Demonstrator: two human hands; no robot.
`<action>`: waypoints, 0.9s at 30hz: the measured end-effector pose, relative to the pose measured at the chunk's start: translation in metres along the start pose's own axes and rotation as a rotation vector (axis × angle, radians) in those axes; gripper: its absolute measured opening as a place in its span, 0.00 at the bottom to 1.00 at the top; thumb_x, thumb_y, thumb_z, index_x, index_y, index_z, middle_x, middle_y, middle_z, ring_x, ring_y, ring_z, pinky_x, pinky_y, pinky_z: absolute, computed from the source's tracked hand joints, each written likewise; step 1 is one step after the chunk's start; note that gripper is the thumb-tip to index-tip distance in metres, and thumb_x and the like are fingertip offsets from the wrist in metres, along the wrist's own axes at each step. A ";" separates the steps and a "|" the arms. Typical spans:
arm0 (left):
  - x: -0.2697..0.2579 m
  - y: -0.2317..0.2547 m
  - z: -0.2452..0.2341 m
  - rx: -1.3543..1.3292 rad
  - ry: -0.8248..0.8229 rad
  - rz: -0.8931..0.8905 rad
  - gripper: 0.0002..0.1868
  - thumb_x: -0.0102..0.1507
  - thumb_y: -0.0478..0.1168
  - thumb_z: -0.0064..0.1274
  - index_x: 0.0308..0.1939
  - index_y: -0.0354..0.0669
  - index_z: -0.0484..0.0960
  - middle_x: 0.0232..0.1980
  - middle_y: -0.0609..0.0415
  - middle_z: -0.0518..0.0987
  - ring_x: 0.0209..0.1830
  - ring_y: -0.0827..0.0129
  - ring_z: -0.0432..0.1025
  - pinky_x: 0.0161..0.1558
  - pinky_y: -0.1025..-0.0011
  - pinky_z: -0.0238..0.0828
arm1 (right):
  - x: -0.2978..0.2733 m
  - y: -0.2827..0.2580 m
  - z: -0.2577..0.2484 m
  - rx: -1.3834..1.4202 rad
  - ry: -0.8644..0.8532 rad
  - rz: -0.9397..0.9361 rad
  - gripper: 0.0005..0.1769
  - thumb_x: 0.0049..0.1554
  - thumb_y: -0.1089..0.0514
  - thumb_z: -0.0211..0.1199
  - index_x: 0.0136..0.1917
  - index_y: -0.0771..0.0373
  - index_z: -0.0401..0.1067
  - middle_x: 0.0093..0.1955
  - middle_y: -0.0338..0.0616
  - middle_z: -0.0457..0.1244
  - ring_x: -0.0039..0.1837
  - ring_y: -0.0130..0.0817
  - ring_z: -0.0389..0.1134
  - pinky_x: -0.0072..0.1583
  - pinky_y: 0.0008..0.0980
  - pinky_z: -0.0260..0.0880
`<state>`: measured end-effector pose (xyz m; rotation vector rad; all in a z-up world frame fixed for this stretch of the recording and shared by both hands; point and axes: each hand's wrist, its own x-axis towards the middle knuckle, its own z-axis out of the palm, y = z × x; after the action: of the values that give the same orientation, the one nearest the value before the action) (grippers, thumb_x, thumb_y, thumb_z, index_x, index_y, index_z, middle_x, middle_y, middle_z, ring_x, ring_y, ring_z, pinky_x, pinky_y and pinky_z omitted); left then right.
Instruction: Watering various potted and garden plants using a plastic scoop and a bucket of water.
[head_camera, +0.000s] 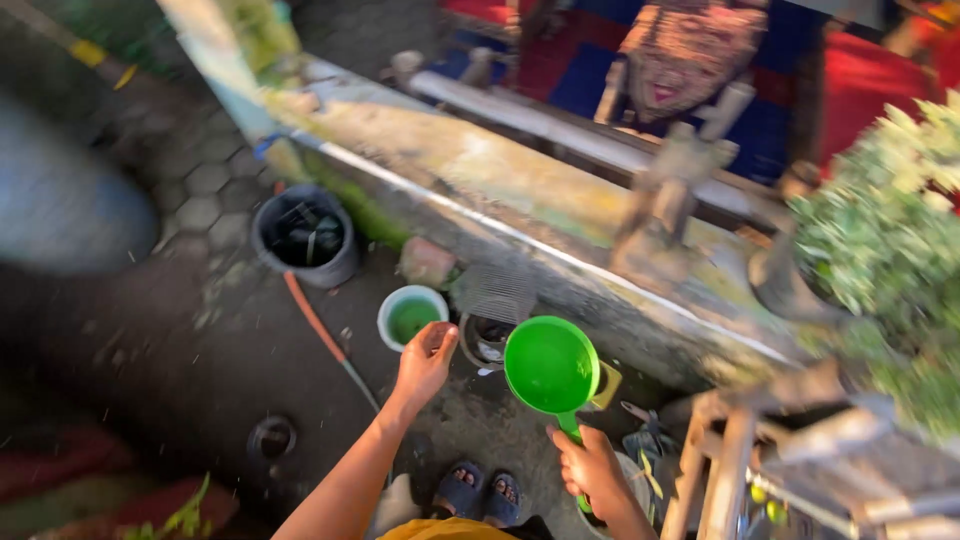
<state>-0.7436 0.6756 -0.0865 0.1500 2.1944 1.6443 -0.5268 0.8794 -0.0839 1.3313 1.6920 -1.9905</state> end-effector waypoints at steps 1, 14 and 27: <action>-0.004 -0.001 -0.010 0.020 0.049 -0.006 0.23 0.66 0.59 0.47 0.50 0.47 0.84 0.47 0.56 0.85 0.51 0.67 0.78 0.49 0.66 0.73 | 0.003 -0.016 0.005 -0.021 -0.049 0.002 0.18 0.63 0.53 0.65 0.40 0.56 0.58 0.29 0.34 0.40 0.26 0.24 0.40 0.27 0.29 0.36; -0.059 -0.052 -0.185 -0.152 0.668 -0.221 0.15 0.68 0.51 0.48 0.47 0.48 0.84 0.45 0.61 0.84 0.47 0.73 0.76 0.49 0.71 0.71 | 0.087 -0.112 0.176 -0.343 -0.405 -0.099 0.19 0.63 0.54 0.64 0.39 0.58 0.57 0.29 0.39 0.48 0.25 0.21 0.44 0.25 0.25 0.39; -0.029 -0.085 -0.371 -0.140 0.858 -0.328 0.18 0.68 0.54 0.45 0.50 0.50 0.83 0.51 0.61 0.85 0.53 0.71 0.78 0.50 0.70 0.72 | 0.141 -0.181 0.422 -0.560 -0.582 -0.161 0.21 0.63 0.51 0.61 0.36 0.53 0.54 0.28 0.35 0.45 0.26 0.21 0.42 0.27 0.26 0.37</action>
<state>-0.8426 0.3070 -0.0725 -1.0797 2.4397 1.8492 -0.9330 0.6231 -0.0916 0.3910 1.8725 -1.5661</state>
